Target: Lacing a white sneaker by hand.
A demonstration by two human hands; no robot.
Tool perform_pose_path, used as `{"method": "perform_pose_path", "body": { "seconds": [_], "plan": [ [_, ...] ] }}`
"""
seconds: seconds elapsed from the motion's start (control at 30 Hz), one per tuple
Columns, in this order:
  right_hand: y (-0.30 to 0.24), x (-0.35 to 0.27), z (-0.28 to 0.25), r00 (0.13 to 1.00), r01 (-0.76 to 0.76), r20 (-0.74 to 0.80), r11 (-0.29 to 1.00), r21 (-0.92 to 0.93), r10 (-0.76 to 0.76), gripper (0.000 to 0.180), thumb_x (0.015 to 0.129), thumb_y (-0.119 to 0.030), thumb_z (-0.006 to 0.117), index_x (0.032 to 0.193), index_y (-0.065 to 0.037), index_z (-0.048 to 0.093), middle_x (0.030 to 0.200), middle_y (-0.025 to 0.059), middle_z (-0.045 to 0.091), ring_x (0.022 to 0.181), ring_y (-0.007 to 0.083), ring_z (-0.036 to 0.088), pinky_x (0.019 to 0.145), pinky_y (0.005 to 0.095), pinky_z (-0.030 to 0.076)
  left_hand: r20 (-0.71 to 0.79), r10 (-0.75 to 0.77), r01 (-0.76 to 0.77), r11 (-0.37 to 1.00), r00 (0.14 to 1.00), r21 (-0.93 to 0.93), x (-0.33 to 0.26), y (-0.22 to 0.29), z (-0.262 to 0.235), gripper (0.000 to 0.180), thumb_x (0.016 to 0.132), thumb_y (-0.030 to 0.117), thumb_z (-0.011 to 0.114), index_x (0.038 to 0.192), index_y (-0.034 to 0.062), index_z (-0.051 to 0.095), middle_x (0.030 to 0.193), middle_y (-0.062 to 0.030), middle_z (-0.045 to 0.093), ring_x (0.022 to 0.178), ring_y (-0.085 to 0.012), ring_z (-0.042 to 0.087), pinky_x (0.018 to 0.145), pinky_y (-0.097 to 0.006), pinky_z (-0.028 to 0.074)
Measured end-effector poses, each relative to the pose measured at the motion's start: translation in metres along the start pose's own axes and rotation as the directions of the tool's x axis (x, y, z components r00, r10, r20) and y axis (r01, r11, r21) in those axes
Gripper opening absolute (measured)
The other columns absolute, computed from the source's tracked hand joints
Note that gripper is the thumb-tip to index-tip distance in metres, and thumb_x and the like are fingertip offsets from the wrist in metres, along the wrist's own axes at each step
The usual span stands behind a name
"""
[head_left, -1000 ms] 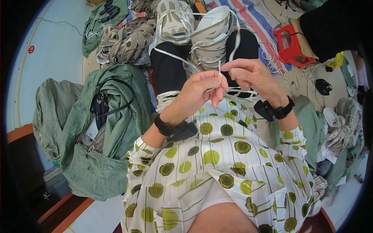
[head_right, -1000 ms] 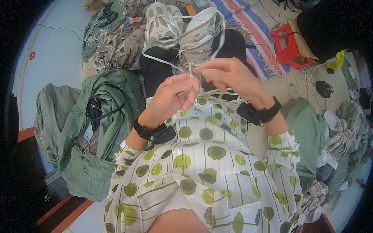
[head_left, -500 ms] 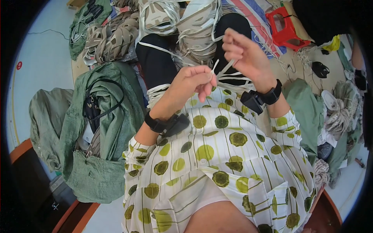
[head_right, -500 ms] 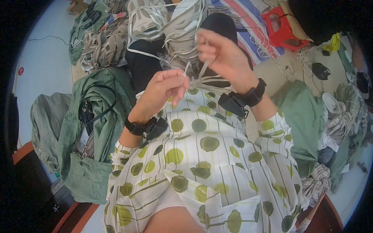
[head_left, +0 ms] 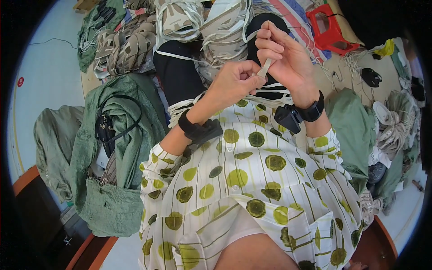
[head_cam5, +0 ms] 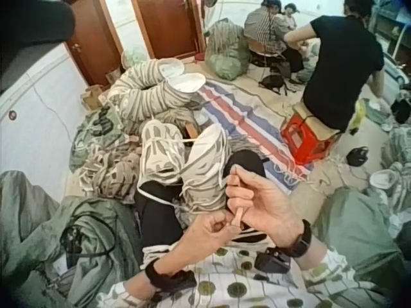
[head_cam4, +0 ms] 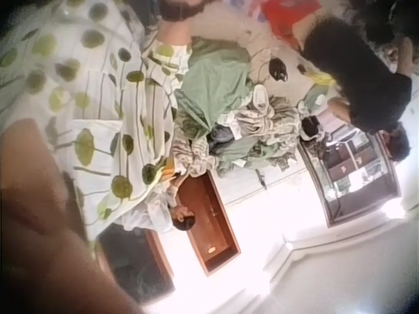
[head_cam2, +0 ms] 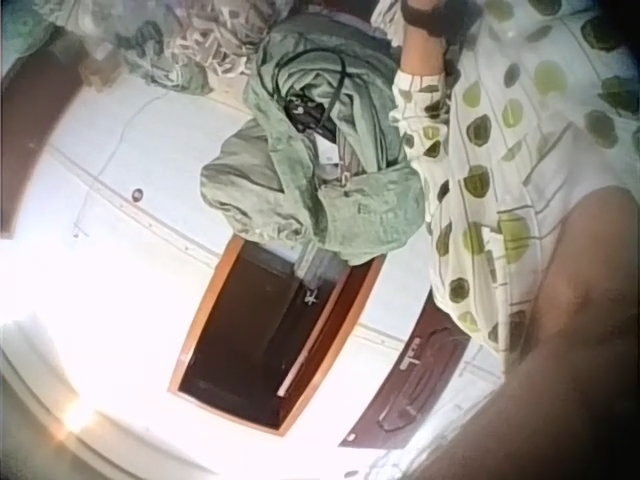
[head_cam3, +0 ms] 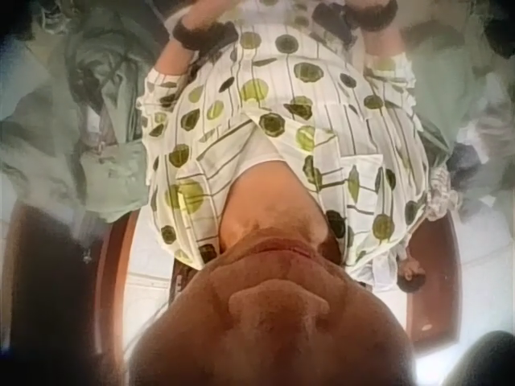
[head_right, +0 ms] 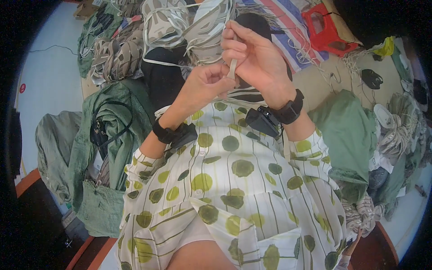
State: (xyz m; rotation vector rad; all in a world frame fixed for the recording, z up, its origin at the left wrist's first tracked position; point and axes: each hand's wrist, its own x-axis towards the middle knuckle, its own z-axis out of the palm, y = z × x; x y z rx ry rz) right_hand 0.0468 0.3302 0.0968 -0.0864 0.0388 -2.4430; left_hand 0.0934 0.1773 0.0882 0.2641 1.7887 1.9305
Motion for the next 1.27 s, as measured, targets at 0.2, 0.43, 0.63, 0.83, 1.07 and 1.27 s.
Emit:
{"method": "perform_pose_path", "body": {
  "seconds": [0.2,0.43,0.63,0.83,1.07,1.27],
  "plan": [
    [-0.003,-0.013,-0.011,0.957,-0.073,-0.209,0.532,-0.844,-0.2,0.036,0.09,-0.024,0.044,0.118,0.0,0.044,0.104,0.0146,0.056,0.092,0.0179,0.056,0.081,0.0285,0.046,-0.03,-0.123,0.081,0.798,0.992,-0.597,-0.025,0.008,-0.025,0.012,0.083,0.013,0.055,0.091,0.0029,0.054,0.074,-0.0014,0.054,0.061,-0.0064,0.047,0.057,-0.019,0.039],
    [0.019,-0.038,-0.013,0.944,-0.274,-0.331,0.538,-0.797,-0.009,0.045,0.092,-0.033,0.036,0.109,0.007,0.049,0.096,0.0165,0.059,0.085,0.0198,0.06,0.078,0.0299,0.048,-0.028,-0.031,-0.011,0.454,0.999,-0.891,-0.037,-0.004,-0.036,0.012,0.086,0.014,0.051,0.094,0.0054,0.05,0.074,0.0002,0.047,0.061,-0.0065,0.04,0.057,-0.02,0.034],
    [0.036,-0.034,-0.01,0.927,-0.355,-0.35,0.608,-0.71,0.133,0.045,0.092,-0.032,0.038,0.102,0.008,0.052,0.09,0.0194,0.061,0.08,0.0204,0.061,0.076,0.0281,0.048,-0.071,-0.073,-0.041,0.353,0.995,-0.935,-0.033,-0.011,-0.037,0.011,0.087,0.013,0.05,0.094,0.0054,0.049,0.076,-0.0012,0.047,0.062,-0.0075,0.04,0.057,-0.02,0.035],
    [0.04,-0.035,-0.012,0.92,-0.36,-0.385,0.556,-0.749,0.076,0.027,0.088,-0.019,0.049,0.099,0.005,0.055,0.081,0.0143,0.062,0.074,0.0176,0.06,0.072,0.025,0.048,-0.135,-0.118,-0.055,0.518,0.984,-0.854,-0.034,-0.013,-0.034,0.014,0.088,0.014,0.047,0.094,0.0027,0.052,0.075,-0.0024,0.052,0.063,-0.0079,0.044,0.059,-0.02,0.038],
    [0.013,-0.039,-0.011,0.941,0.108,-0.198,0.795,-0.597,-0.276,0.009,0.086,-0.012,0.051,0.089,-0.004,0.051,0.077,0.0026,0.054,0.065,0.0101,0.051,0.065,0.0263,0.045,-0.389,0.023,-0.066,0.993,0.921,-0.096,-0.036,-0.003,-0.017,0.017,0.085,0.012,0.051,0.086,-0.0029,0.058,0.071,-0.0046,0.058,0.06,-0.0076,0.054,0.057,-0.02,0.045],
    [0.034,-0.042,-0.028,0.918,-0.151,-0.325,0.557,-0.817,-0.228,0.014,0.085,-0.013,0.052,0.097,-0.004,0.052,0.085,0.0039,0.056,0.072,0.0107,0.053,0.073,0.0261,0.045,-0.289,0.391,-0.149,0.781,0.874,0.606,-0.034,-0.003,-0.009,0.008,0.082,0.006,0.052,0.082,0.0011,0.059,0.073,-0.0078,0.06,0.057,-0.0148,0.056,0.053,-0.023,0.045]
  ]
}}
